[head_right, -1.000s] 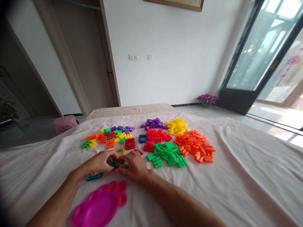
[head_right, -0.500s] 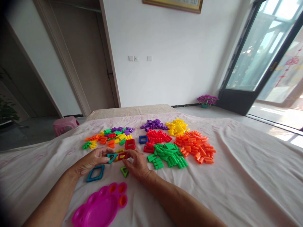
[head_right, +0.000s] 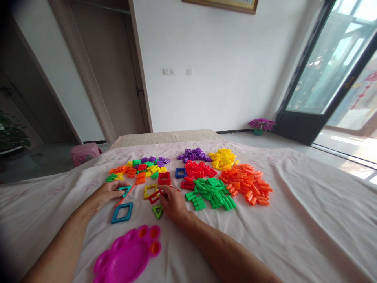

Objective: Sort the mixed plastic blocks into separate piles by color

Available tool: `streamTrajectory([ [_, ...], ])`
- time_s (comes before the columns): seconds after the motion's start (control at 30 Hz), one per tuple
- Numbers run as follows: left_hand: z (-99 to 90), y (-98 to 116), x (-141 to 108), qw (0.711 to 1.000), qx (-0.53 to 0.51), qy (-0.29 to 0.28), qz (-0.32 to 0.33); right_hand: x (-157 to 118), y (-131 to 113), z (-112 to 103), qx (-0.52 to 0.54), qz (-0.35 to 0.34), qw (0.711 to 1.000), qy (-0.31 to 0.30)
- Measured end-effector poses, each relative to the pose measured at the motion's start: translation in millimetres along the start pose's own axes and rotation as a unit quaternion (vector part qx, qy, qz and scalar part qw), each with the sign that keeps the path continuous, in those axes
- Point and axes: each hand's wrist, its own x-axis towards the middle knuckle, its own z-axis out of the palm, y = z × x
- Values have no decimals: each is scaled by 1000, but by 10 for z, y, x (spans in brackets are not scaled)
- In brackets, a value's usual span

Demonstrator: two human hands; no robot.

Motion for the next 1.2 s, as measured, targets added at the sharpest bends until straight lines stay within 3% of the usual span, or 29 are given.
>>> streamTrajectory([
  [0.33,-337,-231,75,994,87,68,-9,11,-70,-77,-118,35,992,-39],
  [0.53,-393,-344,169,987,139,85,7,-2,-119,-150,-191,15,980,-59],
  [0.67,-376,-261,143,981,169,90,23,-15,-94,-154,-209,0,976,-56],
  [0.8,-284,-49,37,983,169,53,43,-20,-64,-141,-180,-49,982,-30],
  [0.9,-190,89,-71,978,194,-53,57,-41,-97,-152,-151,-111,981,-46],
  [1.0,-95,142,-166,953,260,-151,37,-81,-156,-169,-150,-166,970,-96],
  [1.1,19,146,-226,934,320,-155,28,-118,-196,-172,-175,-185,958,-136],
  [1.2,148,165,-271,920,367,-126,52,-130,-213,-164,-196,-171,957,-131],
])
